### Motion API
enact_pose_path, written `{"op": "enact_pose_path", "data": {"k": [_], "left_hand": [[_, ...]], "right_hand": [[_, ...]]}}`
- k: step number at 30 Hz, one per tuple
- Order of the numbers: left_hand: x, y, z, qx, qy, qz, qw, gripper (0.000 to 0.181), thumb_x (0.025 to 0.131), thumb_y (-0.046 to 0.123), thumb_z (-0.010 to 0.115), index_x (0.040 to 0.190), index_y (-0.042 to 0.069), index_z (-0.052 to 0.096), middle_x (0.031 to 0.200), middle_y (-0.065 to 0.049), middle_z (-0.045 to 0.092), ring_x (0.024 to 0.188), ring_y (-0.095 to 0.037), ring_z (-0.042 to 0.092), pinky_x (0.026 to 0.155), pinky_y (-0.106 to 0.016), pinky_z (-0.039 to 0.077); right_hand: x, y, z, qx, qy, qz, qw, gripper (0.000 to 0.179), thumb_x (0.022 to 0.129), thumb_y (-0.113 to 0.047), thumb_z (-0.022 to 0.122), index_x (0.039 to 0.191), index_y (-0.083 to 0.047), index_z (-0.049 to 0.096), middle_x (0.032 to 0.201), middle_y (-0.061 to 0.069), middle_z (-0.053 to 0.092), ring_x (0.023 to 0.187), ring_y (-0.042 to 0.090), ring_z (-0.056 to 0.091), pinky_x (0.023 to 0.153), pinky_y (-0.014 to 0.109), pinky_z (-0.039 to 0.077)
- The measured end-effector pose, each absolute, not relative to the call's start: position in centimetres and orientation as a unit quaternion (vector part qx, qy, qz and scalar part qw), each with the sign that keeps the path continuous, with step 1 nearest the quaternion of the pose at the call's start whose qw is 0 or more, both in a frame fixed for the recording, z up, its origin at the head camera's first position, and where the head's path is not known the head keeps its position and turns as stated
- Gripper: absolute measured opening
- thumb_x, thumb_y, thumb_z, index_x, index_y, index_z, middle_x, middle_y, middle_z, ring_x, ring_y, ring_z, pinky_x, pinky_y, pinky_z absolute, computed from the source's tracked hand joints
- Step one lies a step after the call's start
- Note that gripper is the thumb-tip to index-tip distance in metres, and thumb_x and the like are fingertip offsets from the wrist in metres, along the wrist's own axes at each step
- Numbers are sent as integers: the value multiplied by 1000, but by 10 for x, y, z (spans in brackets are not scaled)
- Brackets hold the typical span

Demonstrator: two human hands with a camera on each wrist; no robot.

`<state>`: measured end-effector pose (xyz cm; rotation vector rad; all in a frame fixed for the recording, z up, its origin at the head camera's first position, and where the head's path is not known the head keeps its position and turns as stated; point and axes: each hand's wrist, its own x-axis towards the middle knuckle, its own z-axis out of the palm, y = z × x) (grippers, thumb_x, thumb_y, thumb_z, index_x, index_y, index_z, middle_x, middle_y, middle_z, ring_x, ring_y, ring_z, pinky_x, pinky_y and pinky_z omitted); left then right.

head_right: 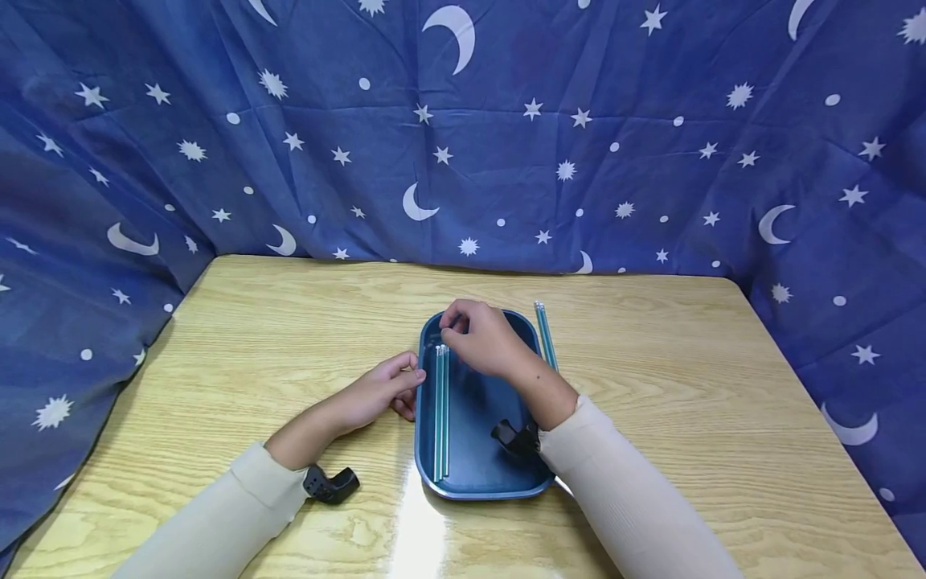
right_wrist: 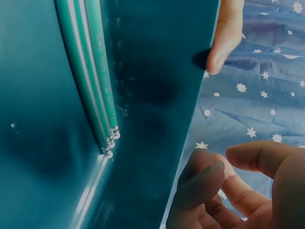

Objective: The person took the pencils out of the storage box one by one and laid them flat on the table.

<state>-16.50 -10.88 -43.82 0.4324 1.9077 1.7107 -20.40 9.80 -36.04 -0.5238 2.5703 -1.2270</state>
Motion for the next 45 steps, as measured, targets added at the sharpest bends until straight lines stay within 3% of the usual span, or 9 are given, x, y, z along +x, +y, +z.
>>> {"op": "enact_pose_path", "data": {"k": [7, 11, 20, 45], "left_hand": [[-165, -109, -440, 157, 708, 632, 271, 23, 108, 29, 42, 99, 8, 42, 80, -6, 66, 73, -17, 69, 69, -30, 59], [-166, -108, -439, 160, 705, 635, 273, 23, 108, 28, 42, 99, 8, 42, 79, -6, 64, 73, -17, 69, 69, -30, 59], [-164, -107, -436, 155, 704, 636, 276, 22, 108, 28, 41, 99, 7, 41, 79, -6, 63, 72, -17, 68, 69, -31, 59], [-166, -110, -438, 159, 703, 637, 274, 22, 108, 28, 41, 99, 7, 41, 79, -4, 64, 73, -16, 69, 69, -31, 59]], "right_hand": [[-208, 98, -368, -174, 883, -406, 156, 18, 99, -15, 57, 111, -3, 63, 90, 22, 64, 57, 28, 64, 52, 34, 55], [-210, 98, -371, -172, 885, -397, 169, 18, 99, -15, 57, 110, -2, 63, 89, 20, 65, 54, 21, 61, 52, 35, 55], [-212, 97, -379, -177, 890, -376, 190, 12, 97, -10, 58, 107, -4, 62, 86, 22, 65, 57, 26, 65, 51, 33, 56], [-217, 95, -389, -122, 860, -421, 263, 14, 99, -6, 58, 110, -1, 53, 80, 16, 62, 55, 19, 66, 55, 35, 61]]}}
